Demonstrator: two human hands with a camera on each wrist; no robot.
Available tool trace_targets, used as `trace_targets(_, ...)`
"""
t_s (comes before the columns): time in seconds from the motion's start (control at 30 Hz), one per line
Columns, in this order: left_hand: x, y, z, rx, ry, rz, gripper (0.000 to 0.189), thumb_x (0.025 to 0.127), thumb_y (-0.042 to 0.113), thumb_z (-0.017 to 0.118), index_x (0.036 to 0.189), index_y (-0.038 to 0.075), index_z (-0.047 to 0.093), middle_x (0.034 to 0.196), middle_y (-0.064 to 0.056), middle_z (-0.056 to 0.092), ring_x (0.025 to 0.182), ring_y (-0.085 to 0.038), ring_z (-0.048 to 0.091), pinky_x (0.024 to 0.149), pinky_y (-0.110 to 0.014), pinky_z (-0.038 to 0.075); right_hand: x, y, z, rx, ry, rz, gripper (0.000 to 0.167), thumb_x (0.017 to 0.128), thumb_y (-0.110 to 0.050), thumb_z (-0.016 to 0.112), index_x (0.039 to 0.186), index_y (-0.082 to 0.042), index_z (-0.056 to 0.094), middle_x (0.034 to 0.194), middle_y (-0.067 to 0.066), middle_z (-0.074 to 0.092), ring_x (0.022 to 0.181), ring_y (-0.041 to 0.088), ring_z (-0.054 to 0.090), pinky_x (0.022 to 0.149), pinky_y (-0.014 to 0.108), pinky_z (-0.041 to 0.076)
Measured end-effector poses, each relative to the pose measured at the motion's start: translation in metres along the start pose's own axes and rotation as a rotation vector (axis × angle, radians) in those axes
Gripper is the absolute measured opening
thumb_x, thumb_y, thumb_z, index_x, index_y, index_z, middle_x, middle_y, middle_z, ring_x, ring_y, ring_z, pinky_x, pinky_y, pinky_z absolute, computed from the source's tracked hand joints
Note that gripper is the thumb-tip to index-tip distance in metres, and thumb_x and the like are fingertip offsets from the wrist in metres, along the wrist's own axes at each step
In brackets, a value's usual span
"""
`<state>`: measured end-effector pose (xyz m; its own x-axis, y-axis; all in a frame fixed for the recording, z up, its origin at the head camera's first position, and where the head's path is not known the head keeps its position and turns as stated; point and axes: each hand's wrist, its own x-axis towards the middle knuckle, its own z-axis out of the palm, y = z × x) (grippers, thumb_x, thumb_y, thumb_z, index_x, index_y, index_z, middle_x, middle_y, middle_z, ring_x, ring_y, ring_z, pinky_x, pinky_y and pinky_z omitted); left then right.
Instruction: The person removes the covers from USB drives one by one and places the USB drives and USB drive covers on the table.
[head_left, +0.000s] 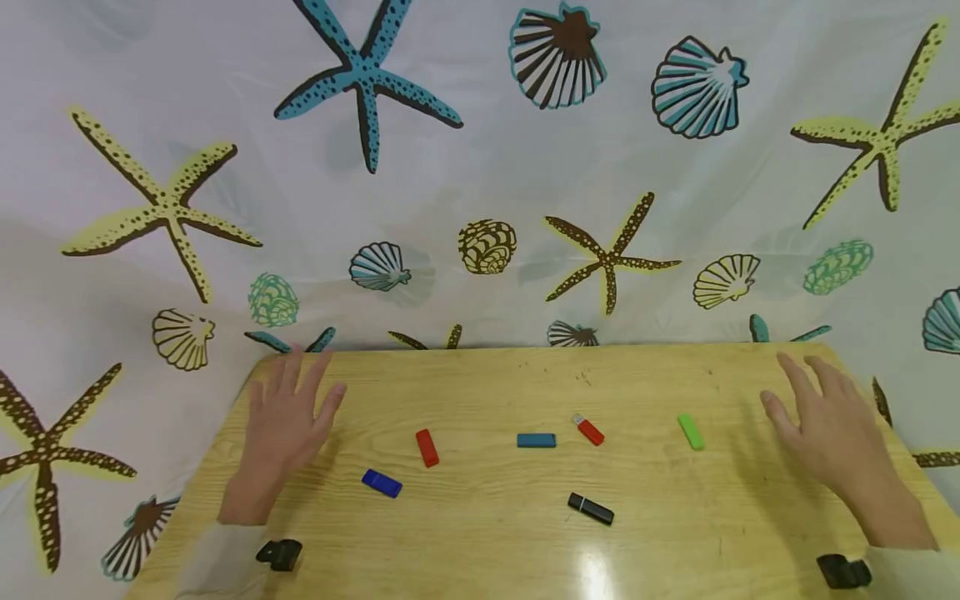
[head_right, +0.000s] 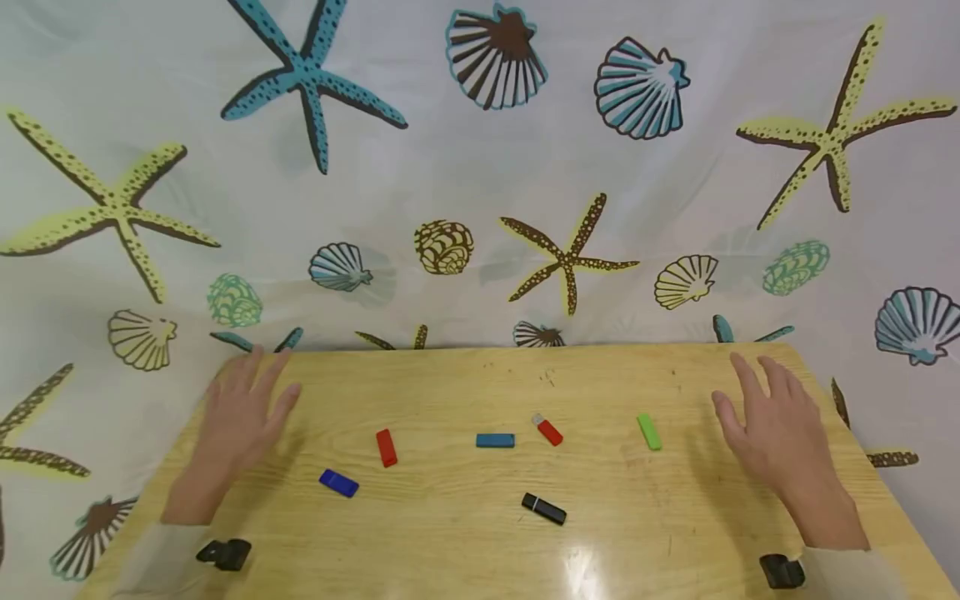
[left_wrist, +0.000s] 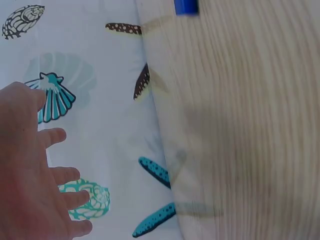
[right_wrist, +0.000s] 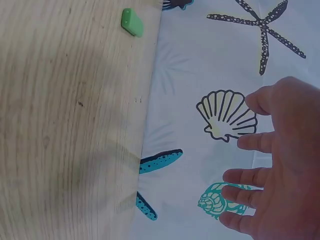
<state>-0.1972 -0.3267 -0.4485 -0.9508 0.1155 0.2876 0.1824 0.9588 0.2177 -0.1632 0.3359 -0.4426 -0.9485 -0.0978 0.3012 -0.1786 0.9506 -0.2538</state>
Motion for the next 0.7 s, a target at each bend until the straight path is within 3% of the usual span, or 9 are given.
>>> trace_targets(0.2, -0.001, 0.025, 0.01, -0.074, 0.034, 0.005, 0.062, 0.11, 0.047, 0.04, 0.159, 0.01, 0.036, 0.162, -0.03, 0.024, 0.144, -0.056, 0.026, 0.109, -0.08, 0.018, -0.003, -0.008, 0.005, 0.073, 0.069, -0.012, 0.056, 0.108, -0.03, 0.052, 0.153, 0.002, 0.04, 0.139, 0.041, 0.04, 0.116, 0.064, 0.041, 0.081, 0.079, 0.038)
trace_targets(0.33, -0.001, 0.044, 0.017, -0.14, 0.079, 0.025, 0.058, 0.11, 0.042, 0.044, 0.157, 0.008, 0.041, 0.158, -0.031, 0.032, 0.137, -0.057, 0.037, 0.107, -0.077, 0.029, -0.004, -0.015, 0.011, 0.154, 0.13, -0.008, 0.05, 0.106, -0.022, 0.056, 0.148, 0.005, 0.046, 0.131, 0.041, 0.045, 0.111, 0.063, 0.043, 0.081, 0.077, 0.038)
trace_targets(0.47, -0.001, 0.062, 0.024, -0.225, 0.091, 0.019, 0.056, 0.11, 0.042, 0.044, 0.156, 0.009, 0.043, 0.156, -0.028, 0.037, 0.134, -0.054, 0.042, 0.101, -0.077, 0.037, -0.005, -0.023, 0.017, 0.242, 0.123, 0.033, 0.047, 0.106, -0.019, 0.056, 0.145, 0.007, 0.048, 0.132, 0.042, 0.044, 0.115, 0.063, 0.042, 0.084, 0.077, 0.037)
trace_targets(0.7, -0.002, 0.102, 0.028, -0.411, 0.116, 0.058, 0.051, 0.11, 0.038, 0.047, 0.151, 0.008, 0.047, 0.151, -0.02, 0.046, 0.138, -0.042, 0.044, 0.108, -0.064, 0.041, -0.007, -0.035, 0.025, 0.325, 0.118, 0.07, 0.046, 0.106, -0.018, 0.057, 0.144, 0.006, 0.049, 0.13, 0.036, 0.047, 0.111, 0.053, 0.049, 0.076, 0.069, 0.045)
